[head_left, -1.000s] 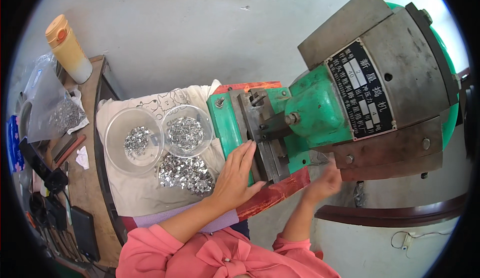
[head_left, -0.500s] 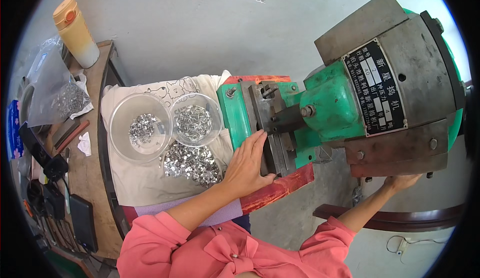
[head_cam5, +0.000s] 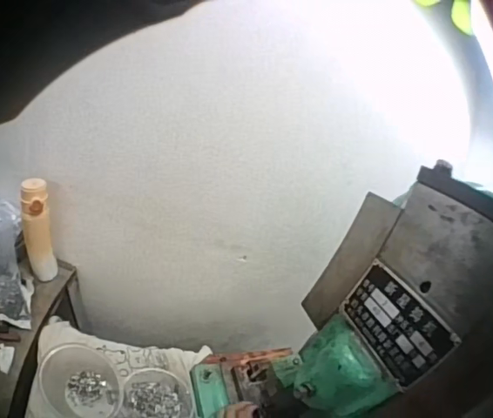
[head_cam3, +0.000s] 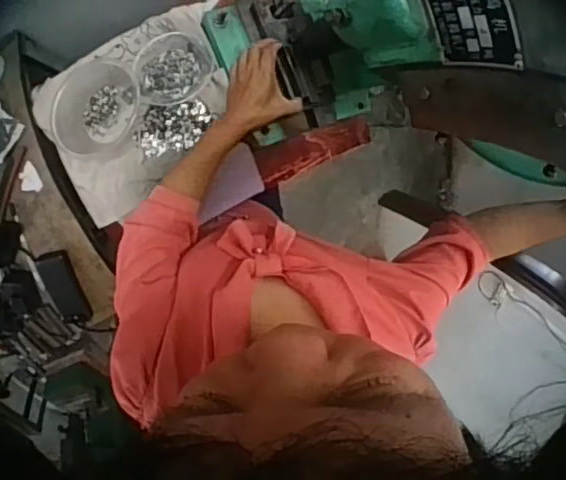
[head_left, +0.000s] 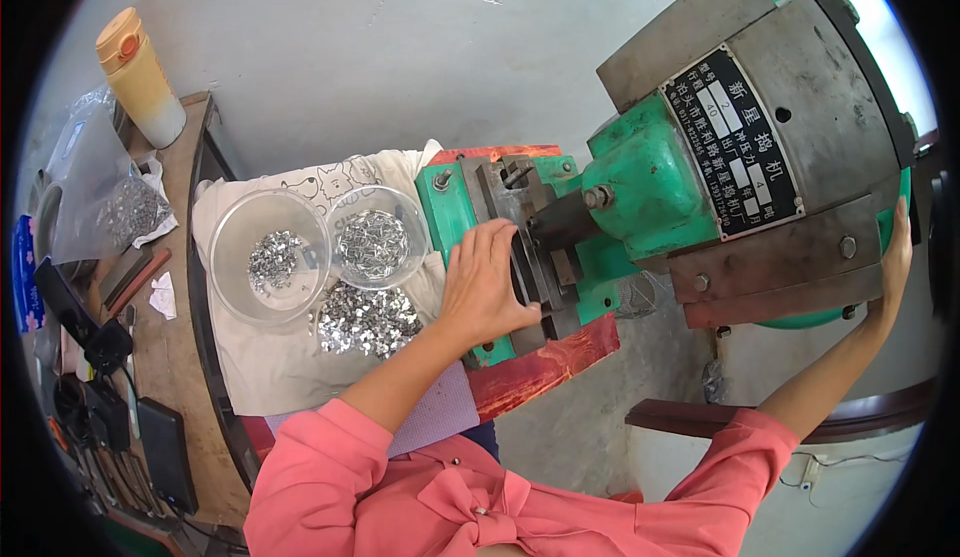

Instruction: The person assembles small metal components by hand, placing them into a purple grid-like tray. They then transfer the tray to a green industrial press machine, operate the lever to process the parts, and return the tray to the table to continue the assembly cycle.

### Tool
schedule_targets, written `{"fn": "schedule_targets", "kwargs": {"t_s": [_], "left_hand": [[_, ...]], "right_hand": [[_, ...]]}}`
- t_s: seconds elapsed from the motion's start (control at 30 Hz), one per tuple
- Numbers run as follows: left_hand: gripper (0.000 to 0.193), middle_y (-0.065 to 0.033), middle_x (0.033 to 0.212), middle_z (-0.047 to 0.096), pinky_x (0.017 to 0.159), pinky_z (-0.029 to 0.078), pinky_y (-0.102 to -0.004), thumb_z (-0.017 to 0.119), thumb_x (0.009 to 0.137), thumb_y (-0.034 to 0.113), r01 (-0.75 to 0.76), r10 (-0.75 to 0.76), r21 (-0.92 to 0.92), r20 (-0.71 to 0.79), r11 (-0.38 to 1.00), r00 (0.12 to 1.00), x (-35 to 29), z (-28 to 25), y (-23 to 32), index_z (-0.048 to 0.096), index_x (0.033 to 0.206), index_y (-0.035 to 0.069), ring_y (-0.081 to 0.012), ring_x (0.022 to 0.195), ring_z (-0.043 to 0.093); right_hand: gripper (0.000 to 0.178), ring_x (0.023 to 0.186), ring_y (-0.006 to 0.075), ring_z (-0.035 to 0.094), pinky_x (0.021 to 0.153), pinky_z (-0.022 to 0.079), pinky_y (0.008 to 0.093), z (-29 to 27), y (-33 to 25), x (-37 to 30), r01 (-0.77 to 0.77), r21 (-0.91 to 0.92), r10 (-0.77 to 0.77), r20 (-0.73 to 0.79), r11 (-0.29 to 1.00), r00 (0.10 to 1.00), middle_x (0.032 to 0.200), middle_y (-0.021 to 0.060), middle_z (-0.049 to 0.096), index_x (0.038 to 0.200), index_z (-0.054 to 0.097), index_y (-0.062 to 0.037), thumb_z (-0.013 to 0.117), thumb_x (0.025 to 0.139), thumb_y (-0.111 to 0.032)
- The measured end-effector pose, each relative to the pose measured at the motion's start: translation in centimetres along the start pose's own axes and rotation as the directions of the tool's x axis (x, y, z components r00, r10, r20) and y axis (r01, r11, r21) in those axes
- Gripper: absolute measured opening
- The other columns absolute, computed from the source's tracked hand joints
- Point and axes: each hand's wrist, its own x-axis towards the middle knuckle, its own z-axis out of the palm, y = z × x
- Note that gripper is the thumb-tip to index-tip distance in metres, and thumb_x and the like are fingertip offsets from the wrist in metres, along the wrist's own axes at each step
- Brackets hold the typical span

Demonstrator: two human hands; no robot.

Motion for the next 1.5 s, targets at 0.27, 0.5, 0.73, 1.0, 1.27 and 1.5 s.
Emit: {"fn": "schedule_targets", "kwargs": {"t_s": [0.27,0.5,0.73,1.0,1.27,1.5], "left_hand": [[0.093,-0.0165,0.134,0.046,0.101,0.039,-0.0464,0.085,0.053,0.026,-0.001,0.001,0.040,0.004,0.999,1.000,1.7,0.0,-0.7,0.044,0.133,-0.001,-0.0369,0.123,0.044],[0.095,-0.0154,0.135,0.046,0.101,0.039,-0.0465,0.085,0.053,0.025,-0.007,0.008,0.031,-0.011,0.999,1.000,1.9,0.3,-0.8,0.043,0.134,0.001,-0.0366,0.122,0.044],[0.096,-0.0148,0.136,0.046,0.102,0.039,-0.0463,0.086,0.053,0.026,0.011,-0.011,0.060,0.002,0.998,1.000,1.8,0.0,-1.5,0.043,0.135,0.002,-0.0364,0.123,0.044],[0.096,-0.0146,0.136,0.046,0.101,0.039,-0.0465,0.087,0.054,0.026,-0.023,0.023,0.041,-0.009,0.999,1.000,1.7,0.4,-1.3,0.043,0.136,0.002,-0.0364,0.122,0.044],[0.096,-0.0139,0.135,0.045,0.101,0.039,-0.0459,0.087,0.054,0.027,-0.005,0.005,0.041,0.014,0.999,1.000,1.8,0.3,-1.5,0.043,0.136,0.003,-0.0358,0.121,0.044],[0.096,-0.0134,0.135,0.046,0.101,0.039,-0.0452,0.087,0.054,0.027,-0.009,0.008,0.017,0.020,1.000,1.000,1.9,0.4,-1.2,0.044,0.136,0.003,-0.0350,0.121,0.045]], "right_hand": [[0.061,0.055,0.0047,0.048,0.049,0.040,0.0196,-0.3,-0.2,2.9,0.032,-0.020,-0.032,0.017,0.999,0.999,0.069,-0.0021,0.048,0.110,0.059,-0.0081,0.061,0.091,-0.066],[0.058,0.056,0.0050,0.048,0.051,0.040,0.0208,-0.5,0.2,3.1,0.097,-0.039,-0.097,0.006,0.995,0.995,0.069,-0.0023,0.048,0.108,0.061,-0.0079,0.061,0.092,-0.064],[0.059,0.084,0.0128,0.061,0.078,0.048,0.0272,4.1,-1.6,-5.1,-0.082,0.117,0.101,-0.161,0.990,0.982,0.091,0.0007,0.061,0.112,0.064,-0.0028,0.058,0.096,-0.059],[0.049,0.104,0.0219,0.064,0.092,0.050,0.0374,5.8,12.3,-12.6,0.187,0.353,-0.007,-0.453,0.917,0.891,0.117,0.0110,0.065,0.132,0.055,0.0009,0.064,0.096,-0.031],[0.054,0.098,0.0171,0.061,0.088,0.048,0.0304,1.3,7.0,-7.6,0.064,0.172,-0.035,-0.165,0.983,0.986,0.110,0.0077,0.063,0.127,0.057,-0.0004,0.055,0.101,-0.047],[0.059,0.071,0.0106,0.056,0.067,0.046,0.0259,-2.0,2.5,3.0,0.147,-0.143,-0.147,0.007,0.979,0.989,0.080,0.0010,0.056,0.131,0.058,-0.0056,0.050,0.101,-0.056]]}}
